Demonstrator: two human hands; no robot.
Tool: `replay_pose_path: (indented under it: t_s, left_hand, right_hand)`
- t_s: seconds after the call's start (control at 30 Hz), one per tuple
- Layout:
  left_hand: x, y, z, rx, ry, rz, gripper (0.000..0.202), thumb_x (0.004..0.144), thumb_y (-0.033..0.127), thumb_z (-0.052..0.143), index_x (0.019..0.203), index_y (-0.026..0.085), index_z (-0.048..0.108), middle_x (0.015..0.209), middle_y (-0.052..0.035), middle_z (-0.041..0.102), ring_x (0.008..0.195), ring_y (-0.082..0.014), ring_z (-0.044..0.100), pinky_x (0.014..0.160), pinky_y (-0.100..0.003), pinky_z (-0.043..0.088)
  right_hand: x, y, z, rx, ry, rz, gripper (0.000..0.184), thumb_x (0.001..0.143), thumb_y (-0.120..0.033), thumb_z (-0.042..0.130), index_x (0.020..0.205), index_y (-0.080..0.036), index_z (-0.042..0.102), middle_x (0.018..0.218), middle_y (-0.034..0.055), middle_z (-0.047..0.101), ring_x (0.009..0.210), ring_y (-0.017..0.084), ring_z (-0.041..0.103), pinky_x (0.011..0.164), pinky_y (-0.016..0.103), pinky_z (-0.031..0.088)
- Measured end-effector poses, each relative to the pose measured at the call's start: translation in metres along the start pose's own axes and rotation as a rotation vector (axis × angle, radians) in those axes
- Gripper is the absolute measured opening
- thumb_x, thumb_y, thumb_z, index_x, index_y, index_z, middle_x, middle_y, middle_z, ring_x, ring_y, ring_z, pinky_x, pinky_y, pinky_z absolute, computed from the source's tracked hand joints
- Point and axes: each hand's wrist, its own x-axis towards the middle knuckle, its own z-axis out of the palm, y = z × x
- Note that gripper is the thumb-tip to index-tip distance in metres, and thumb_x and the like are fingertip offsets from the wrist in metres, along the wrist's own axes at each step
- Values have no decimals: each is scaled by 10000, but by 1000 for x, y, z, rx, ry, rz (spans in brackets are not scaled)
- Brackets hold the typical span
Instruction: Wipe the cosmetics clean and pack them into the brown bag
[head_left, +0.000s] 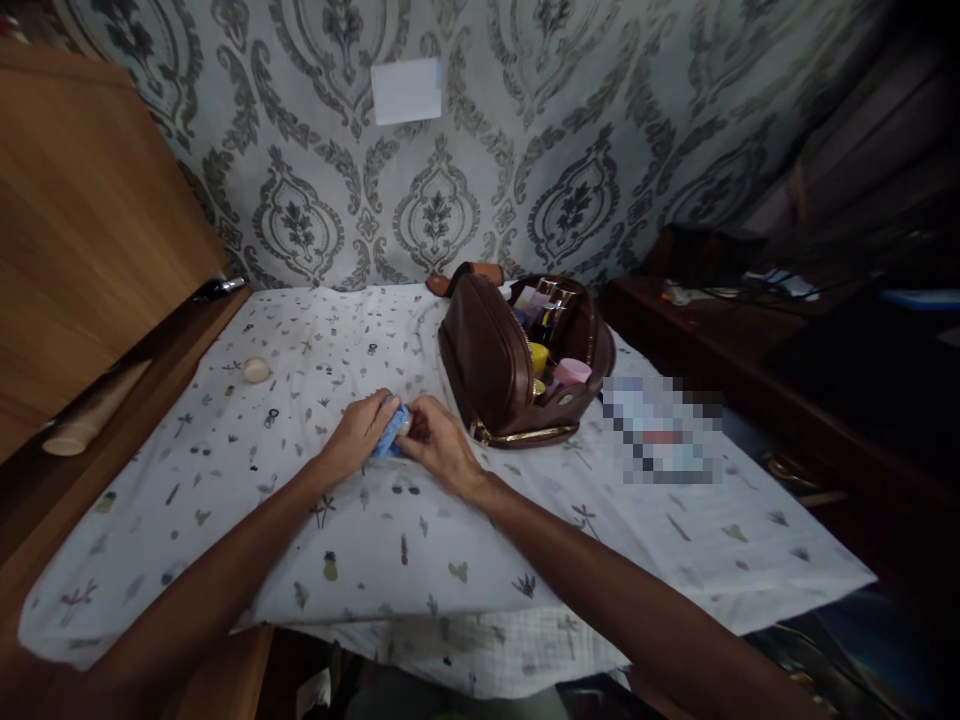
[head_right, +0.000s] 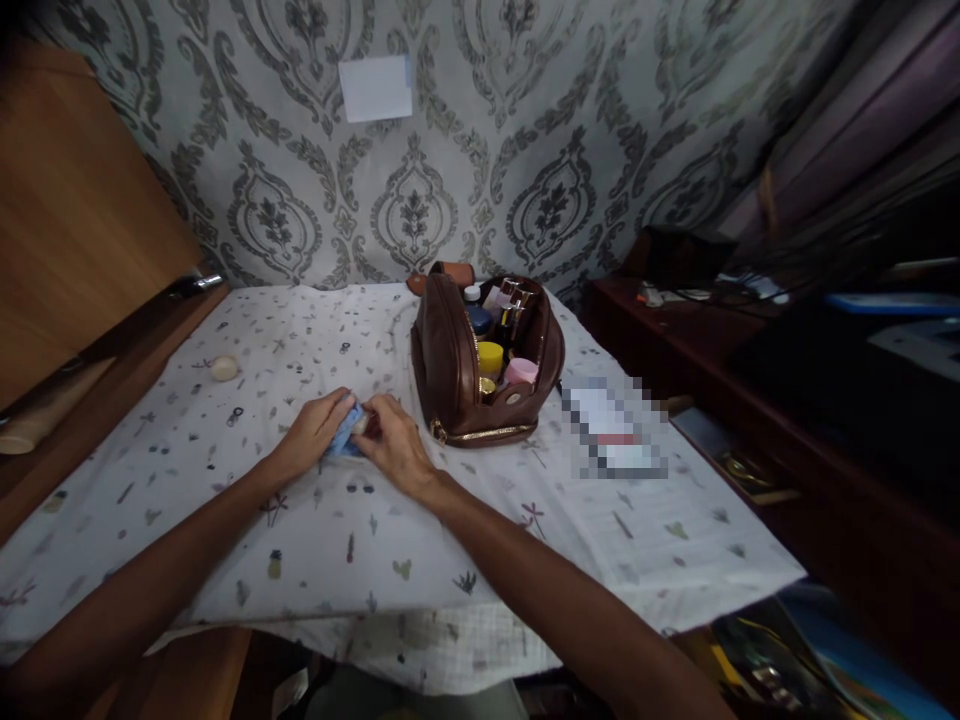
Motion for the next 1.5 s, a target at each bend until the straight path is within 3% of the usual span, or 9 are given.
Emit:
replay_pose_path:
  t_s: [0.2, 0.4, 0.53, 0.67, 0.8, 0.97, 1.07, 1.33, 1.5]
  left_hand:
    - [7, -15, 0, -108, 68, -49, 394, 907, 506, 393, 652, 209, 435, 598, 27, 449, 617, -147, 440, 643, -285, 372]
    - [10, -17, 2, -316, 92, -142, 396, 846, 508, 515, 611, 203, 422, 567, 49, 387, 565, -117, 377, 570, -253, 343]
    - [8, -12, -1, -405, 112, -131, 273, 830, 450, 573, 826, 181, 614, 709, 21, 577, 644, -129, 493, 618, -238, 402]
    - [7, -9, -5, -360, 34, -86, 299, 880, 406, 514, 1011, 194, 680, 908, -17, 679, 758, -153, 577, 718, -253, 455]
    - [5, -8, -5, -331, 9, -46, 355, 925, 448, 479, 1072, 191, 675, 1010, -42, 690, 910, -179, 605, 853, -278, 467]
    - [3, -9, -4, -312, -52, -70, 367, 893, 505, 547, 1070, 194, 631, 935, -21, 651, 833, -164, 589, 764, -252, 484]
    - [4, -7, -6, -295, -72, -64, 354, 891, 491, 547, 1078, 199, 617, 942, -14, 638, 841, -162, 579, 772, -244, 481]
    - [3, -7, -8, -278, -111, -30, 428, 915, 486, 535, 1234, 202, 568, 963, -31, 634, 846, -179, 586, 717, -251, 483]
    - [2, -12, -7, -244, -121, 4, 433, 928, 477, 523, 1256, 198, 570, 1021, -47, 656, 894, -188, 610, 775, -266, 496]
  right_hand:
    - [-1, 3, 1, 87, -37, 5, 249, 760, -251, 711, 962, -228, 566, 893, -1, 598, 797, 164, 570, 741, 301, 486]
    - [3, 6, 5, 379, -39, 131, 364, 710, -371, 785, 949, -226, 551, 855, -9, 636, 784, 159, 610, 745, 302, 503]
    - [8, 3, 3, 530, -16, 229, 442, 663, -460, 825, 921, -221, 558, 824, -9, 641, 754, 149, 618, 711, 288, 514]
    - [12, 4, 1, 566, 34, 274, 466, 638, -474, 830, 918, -218, 559, 802, -5, 624, 695, 143, 587, 563, 252, 478]
    - [12, 3, -1, 482, 81, 249, 435, 642, -440, 814, 913, -216, 557, 843, 1, 624, 710, 141, 578, 534, 237, 448]
    - [11, 2, -2, 379, 82, 212, 406, 646, -396, 806, 926, -207, 580, 866, 0, 639, 765, 145, 598, 602, 245, 463]
    - [12, 2, -3, 441, 72, 261, 451, 608, -412, 830, 934, -205, 597, 841, 4, 635, 735, 149, 585, 544, 237, 446]
    - [13, -2, -8, 600, -18, 385, 494, 715, -634, 719, 875, -174, 635, 662, 0, 605, 568, 134, 557, 477, 243, 375]
    - [12, 0, -8, 631, -53, 430, 512, 721, -680, 698, 769, -180, 601, 553, -32, 555, 499, 116, 528, 482, 242, 375]
